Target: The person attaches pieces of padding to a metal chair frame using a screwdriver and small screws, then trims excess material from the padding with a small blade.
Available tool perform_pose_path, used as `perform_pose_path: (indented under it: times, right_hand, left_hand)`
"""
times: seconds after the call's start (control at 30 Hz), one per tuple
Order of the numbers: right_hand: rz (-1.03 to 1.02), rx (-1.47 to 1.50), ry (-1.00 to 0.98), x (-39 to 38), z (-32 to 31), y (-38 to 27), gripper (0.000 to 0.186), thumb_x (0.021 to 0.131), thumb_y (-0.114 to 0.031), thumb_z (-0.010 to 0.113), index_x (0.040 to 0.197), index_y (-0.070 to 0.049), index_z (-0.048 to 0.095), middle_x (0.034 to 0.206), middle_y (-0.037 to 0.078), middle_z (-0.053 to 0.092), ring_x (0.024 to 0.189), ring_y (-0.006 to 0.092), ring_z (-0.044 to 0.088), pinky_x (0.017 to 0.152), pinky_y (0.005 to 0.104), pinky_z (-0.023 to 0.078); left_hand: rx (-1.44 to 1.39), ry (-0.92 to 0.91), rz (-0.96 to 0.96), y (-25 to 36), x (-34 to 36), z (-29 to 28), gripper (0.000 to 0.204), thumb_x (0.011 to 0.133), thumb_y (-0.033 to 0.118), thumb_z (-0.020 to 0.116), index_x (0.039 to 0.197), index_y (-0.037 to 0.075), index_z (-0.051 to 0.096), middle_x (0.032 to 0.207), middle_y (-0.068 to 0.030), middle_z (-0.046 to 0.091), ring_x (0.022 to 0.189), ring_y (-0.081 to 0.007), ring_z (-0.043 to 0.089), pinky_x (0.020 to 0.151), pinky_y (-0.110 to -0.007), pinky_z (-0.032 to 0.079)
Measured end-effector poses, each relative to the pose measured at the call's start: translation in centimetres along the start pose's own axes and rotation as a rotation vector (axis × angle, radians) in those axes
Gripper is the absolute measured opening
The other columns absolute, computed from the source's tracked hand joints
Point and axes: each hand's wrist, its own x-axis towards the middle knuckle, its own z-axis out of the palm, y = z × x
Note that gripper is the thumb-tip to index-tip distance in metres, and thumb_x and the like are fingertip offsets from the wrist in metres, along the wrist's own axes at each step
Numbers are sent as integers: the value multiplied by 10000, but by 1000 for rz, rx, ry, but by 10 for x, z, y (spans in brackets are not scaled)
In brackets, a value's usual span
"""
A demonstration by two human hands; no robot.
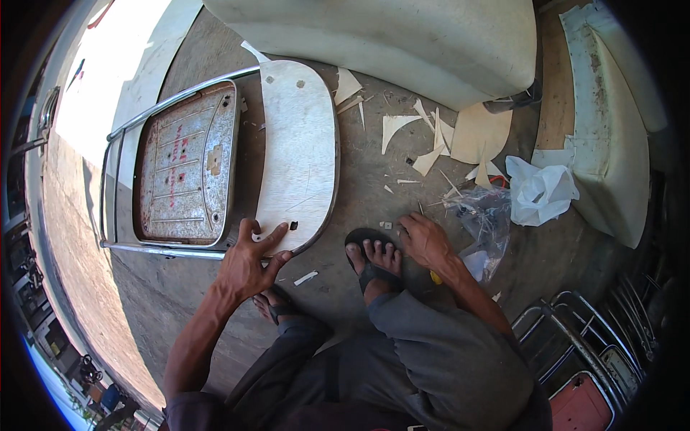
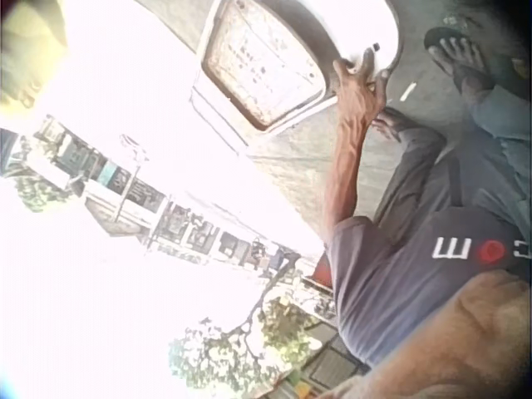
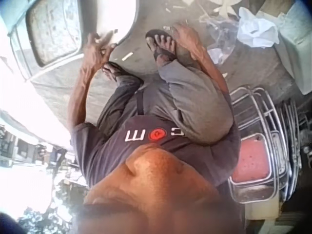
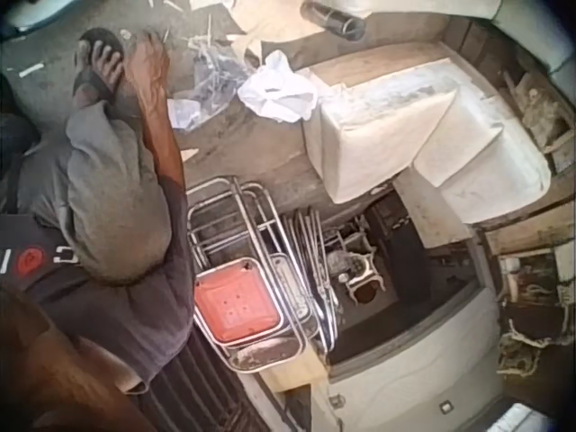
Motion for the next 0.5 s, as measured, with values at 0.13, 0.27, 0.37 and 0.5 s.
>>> perform_pose_path:
  times: [0.13,0.27,0.37,0.5]
  right_hand:
    - [49,-75,-10,-8,-6,20,190,913,-120,647,1064,-5,657,1047,228,663,966,465,659,857,518,540]
    - [50,-60,-19,-8,-13,5,214,921,-99,642,1109,-2,671,1060,236,672,980,462,662,867,513,535]
    - [70,-45,-38,-8,-20,-10,232,924,-89,644,1136,-4,682,1067,235,678,981,456,666,866,505,535]
    - [123,-100,-84,-9,-22,-18,240,922,-86,669,1141,10,690,1077,205,700,981,406,695,870,444,544]
  left_hand:
    - [-46,16,-44,-14,3,40,545,928,372,759,1415,151,656,1219,-273,493,980,-447,660,871,-485,576]
    - [-39,94,22,-37,2,72,593,920,389,768,1459,195,615,1241,-261,490,1020,-437,651,863,-479,580]
    - [-14,114,-10,-39,-7,71,621,921,416,760,1480,209,588,1237,-244,495,1034,-433,646,839,-480,587]
    - [-19,66,-8,-49,-12,64,683,933,438,741,1526,194,506,1245,-185,525,1143,-387,590,986,-485,501]
